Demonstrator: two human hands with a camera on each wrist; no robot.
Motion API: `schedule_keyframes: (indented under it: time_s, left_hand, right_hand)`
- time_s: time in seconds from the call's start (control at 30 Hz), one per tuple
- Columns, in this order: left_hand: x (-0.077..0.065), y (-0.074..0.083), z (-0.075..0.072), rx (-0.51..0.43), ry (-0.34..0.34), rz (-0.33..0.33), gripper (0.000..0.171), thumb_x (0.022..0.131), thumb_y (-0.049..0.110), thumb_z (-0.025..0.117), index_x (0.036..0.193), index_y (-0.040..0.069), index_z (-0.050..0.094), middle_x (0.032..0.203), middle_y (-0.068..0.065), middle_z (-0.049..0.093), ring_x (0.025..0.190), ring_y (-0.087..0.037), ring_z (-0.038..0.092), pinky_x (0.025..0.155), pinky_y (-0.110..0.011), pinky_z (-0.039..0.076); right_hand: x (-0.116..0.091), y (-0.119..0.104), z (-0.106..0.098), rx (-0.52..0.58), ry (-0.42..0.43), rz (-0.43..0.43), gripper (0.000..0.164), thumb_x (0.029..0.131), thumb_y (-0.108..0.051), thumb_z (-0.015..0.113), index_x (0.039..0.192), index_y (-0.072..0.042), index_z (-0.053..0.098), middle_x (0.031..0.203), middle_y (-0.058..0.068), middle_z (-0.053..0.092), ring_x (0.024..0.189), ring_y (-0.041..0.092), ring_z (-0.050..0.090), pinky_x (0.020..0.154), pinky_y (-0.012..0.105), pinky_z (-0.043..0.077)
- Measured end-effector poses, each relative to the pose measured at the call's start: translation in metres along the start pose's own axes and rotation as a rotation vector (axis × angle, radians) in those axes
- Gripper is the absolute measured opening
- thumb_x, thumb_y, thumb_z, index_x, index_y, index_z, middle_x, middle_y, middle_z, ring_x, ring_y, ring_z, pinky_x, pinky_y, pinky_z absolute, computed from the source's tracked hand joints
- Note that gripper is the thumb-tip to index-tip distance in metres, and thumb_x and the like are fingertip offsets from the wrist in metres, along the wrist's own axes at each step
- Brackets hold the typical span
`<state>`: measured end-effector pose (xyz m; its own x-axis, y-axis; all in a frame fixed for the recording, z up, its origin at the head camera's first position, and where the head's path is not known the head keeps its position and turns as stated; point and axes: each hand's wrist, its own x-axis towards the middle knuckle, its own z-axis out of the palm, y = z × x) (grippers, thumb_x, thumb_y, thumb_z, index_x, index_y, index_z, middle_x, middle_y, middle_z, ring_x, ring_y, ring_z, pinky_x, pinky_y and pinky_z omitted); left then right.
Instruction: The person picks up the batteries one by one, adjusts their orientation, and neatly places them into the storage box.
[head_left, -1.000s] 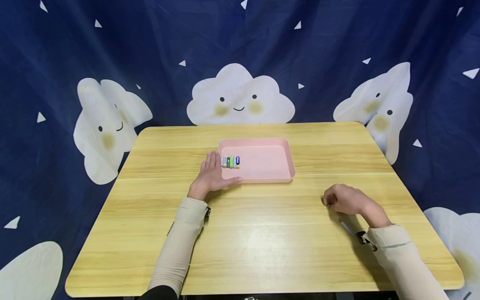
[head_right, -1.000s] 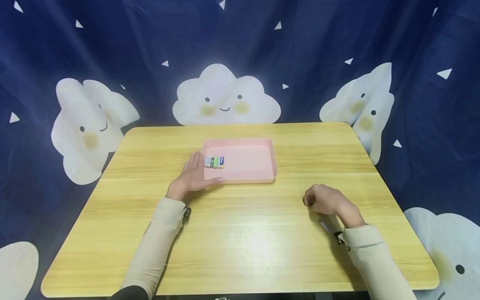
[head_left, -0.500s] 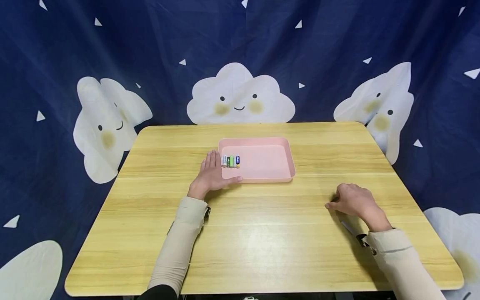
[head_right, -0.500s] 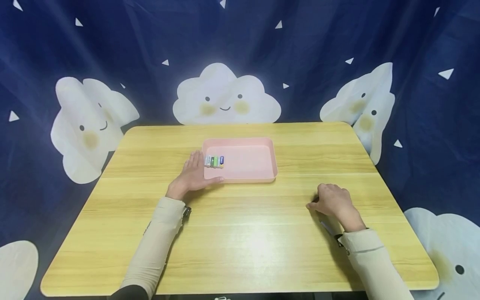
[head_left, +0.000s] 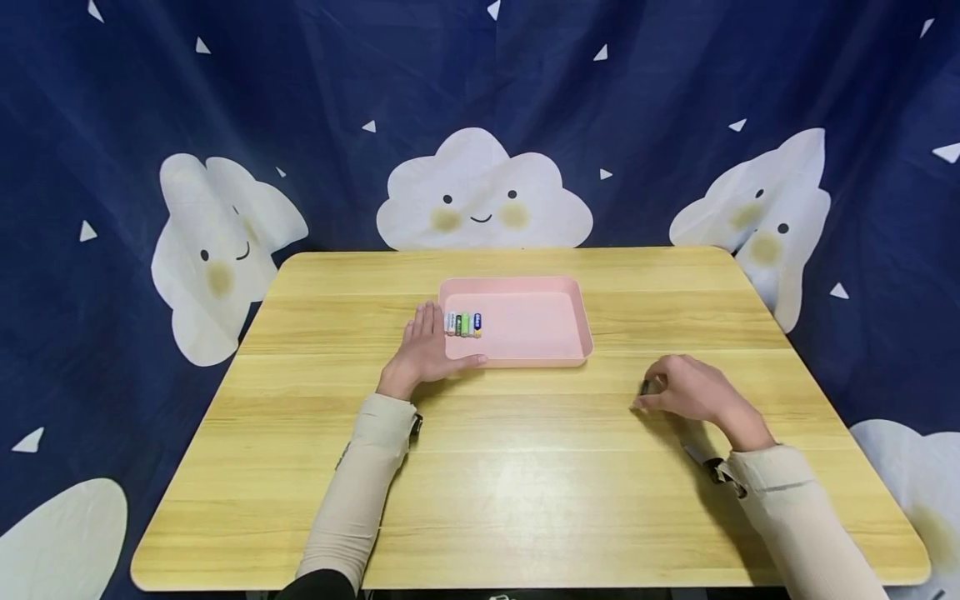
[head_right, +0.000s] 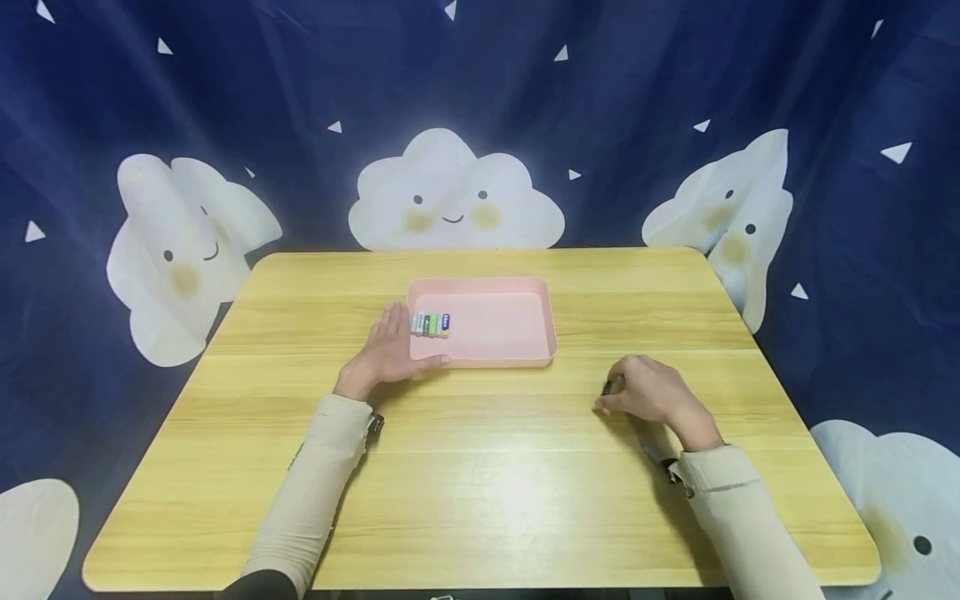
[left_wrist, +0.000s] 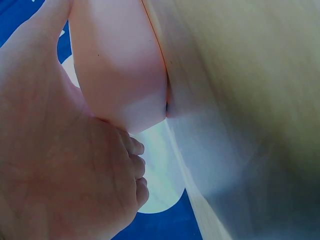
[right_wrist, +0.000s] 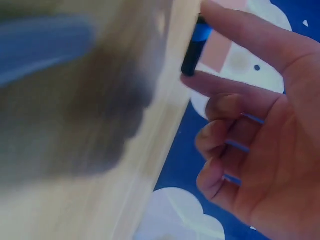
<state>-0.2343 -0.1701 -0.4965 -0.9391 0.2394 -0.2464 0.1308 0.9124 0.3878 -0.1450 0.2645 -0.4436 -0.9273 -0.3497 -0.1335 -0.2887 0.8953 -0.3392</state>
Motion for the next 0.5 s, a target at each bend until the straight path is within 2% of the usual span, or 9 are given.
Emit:
schedule_keyframes:
  time_s: [0.07,0.1,0.3,0.5]
  left_hand:
    - [-0.001,0.000,0.000,0.003,-0.004,-0.004,0.144,0.075,0.094,0.053,0.163,0.002,-0.015,0.173,-0.018,-0.020,0.162,-0.032,-0.019,0.134,-0.052,-0.001]
    - [-0.001,0.000,0.001,0.005,-0.004,-0.004,0.144,0.075,0.094,0.053,0.163,0.002,-0.015,0.173,-0.018,-0.020,0.162,-0.032,-0.019,0.134,-0.052,-0.001]
    - [-0.002,0.001,0.001,0.011,-0.011,-0.003,0.143,0.076,0.093,0.053,0.163,0.002,-0.016,0.173,-0.019,-0.020,0.162,-0.033,-0.019,0.134,-0.052,-0.001]
    - [-0.002,0.002,-0.001,-0.003,-0.005,-0.002,0.143,0.076,0.093,0.054,0.163,0.003,-0.016,0.173,-0.018,-0.020,0.162,-0.033,-0.020,0.133,-0.051,-0.003]
  right_hand:
    - [0.007,-0.004,-0.002,0.030,0.031,-0.041,0.023,0.083,-0.037,0.086,0.088,-0.017,0.078,0.078,-0.003,0.067,0.065,0.010,0.050,0.057,0.027,0.040]
    - [0.011,-0.006,-0.002,0.049,0.050,-0.059,0.025,0.083,-0.037,0.087,0.094,-0.016,0.080,0.080,-0.003,0.068,0.066,0.009,0.050,0.058,0.026,0.040]
    - [0.036,-0.023,-0.007,0.202,0.080,-0.149,0.035,0.084,-0.027,0.087,0.110,-0.005,0.079,0.067,-0.004,0.039,0.061,0.008,0.034,0.058,0.023,0.029]
    - [0.065,-0.045,-0.010,0.315,0.093,-0.215,0.035,0.085,-0.019,0.086,0.115,-0.003,0.078,0.067,-0.004,0.033,0.061,0.007,0.030,0.058,0.023,0.028]
